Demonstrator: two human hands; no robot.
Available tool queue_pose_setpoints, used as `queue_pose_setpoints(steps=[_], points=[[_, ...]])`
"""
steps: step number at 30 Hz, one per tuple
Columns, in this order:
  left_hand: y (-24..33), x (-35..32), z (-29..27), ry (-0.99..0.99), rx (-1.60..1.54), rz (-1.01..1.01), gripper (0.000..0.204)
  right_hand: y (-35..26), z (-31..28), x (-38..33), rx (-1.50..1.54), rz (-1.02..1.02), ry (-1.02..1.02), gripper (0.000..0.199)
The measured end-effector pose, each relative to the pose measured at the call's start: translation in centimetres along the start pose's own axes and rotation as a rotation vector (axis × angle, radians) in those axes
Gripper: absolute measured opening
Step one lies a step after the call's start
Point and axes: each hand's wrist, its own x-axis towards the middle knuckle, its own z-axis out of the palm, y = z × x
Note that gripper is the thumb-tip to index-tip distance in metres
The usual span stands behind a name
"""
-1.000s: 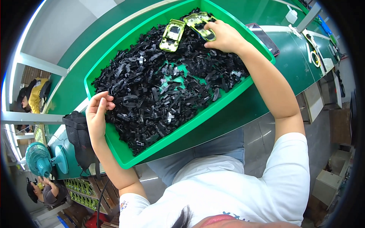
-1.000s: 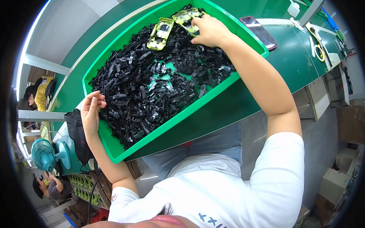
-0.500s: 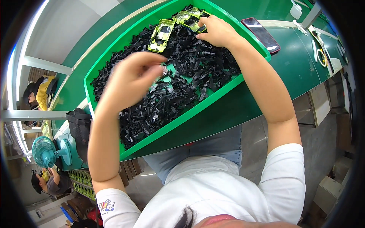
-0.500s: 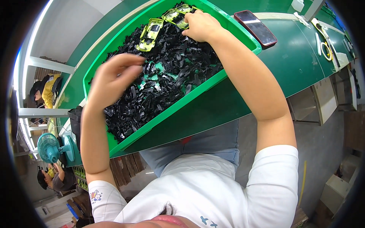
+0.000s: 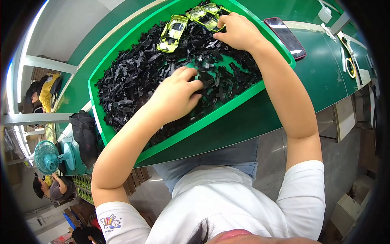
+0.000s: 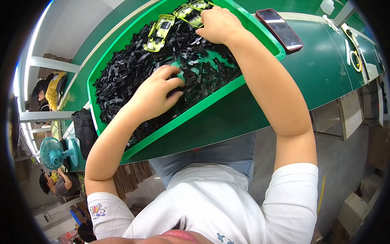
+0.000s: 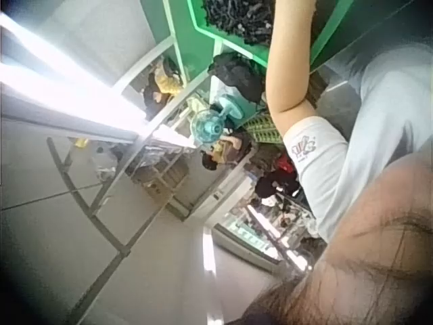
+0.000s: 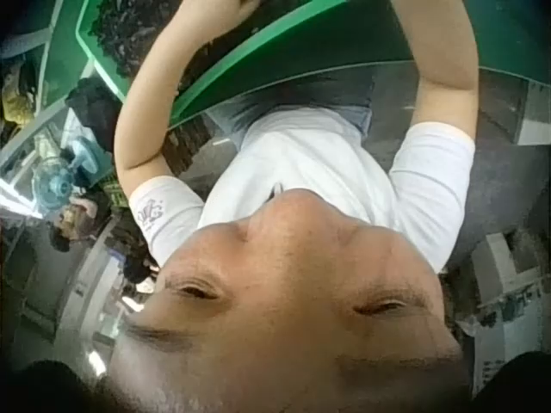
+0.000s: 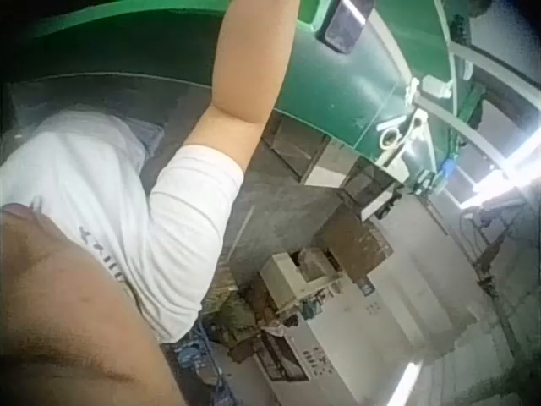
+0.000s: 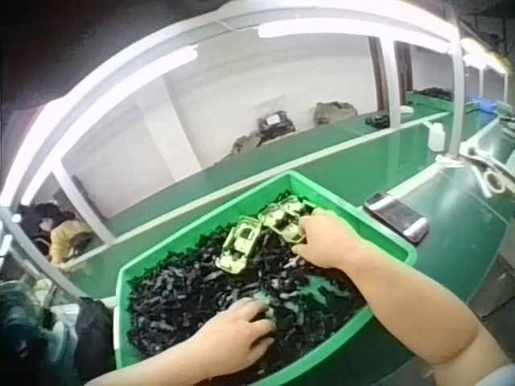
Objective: The person assembles small black plastic components for toy cars by hand at a production line station.
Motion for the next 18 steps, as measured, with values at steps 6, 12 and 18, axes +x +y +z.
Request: queue_pose_setpoints(steps=[6,12,18], points=[[-1.2,-3.1,-2.8,-0.002,-0.115,-0.192,0.025,0.4,0.5,-0.8,-0.039,-0.12,0.144,0.032],[-3.7,-4.1,-3.8,0.14,-0.275,-0.304,0.017,-2.5,-1.1,-1.8,0.233,-0.307,0.121,0.021],[-4.4,-5.2,-3.7,0.378,-0.511,-0.468,0.014,-3.7,-1.9,-3.1,0.301,-0.364,-0.207,0.015]])
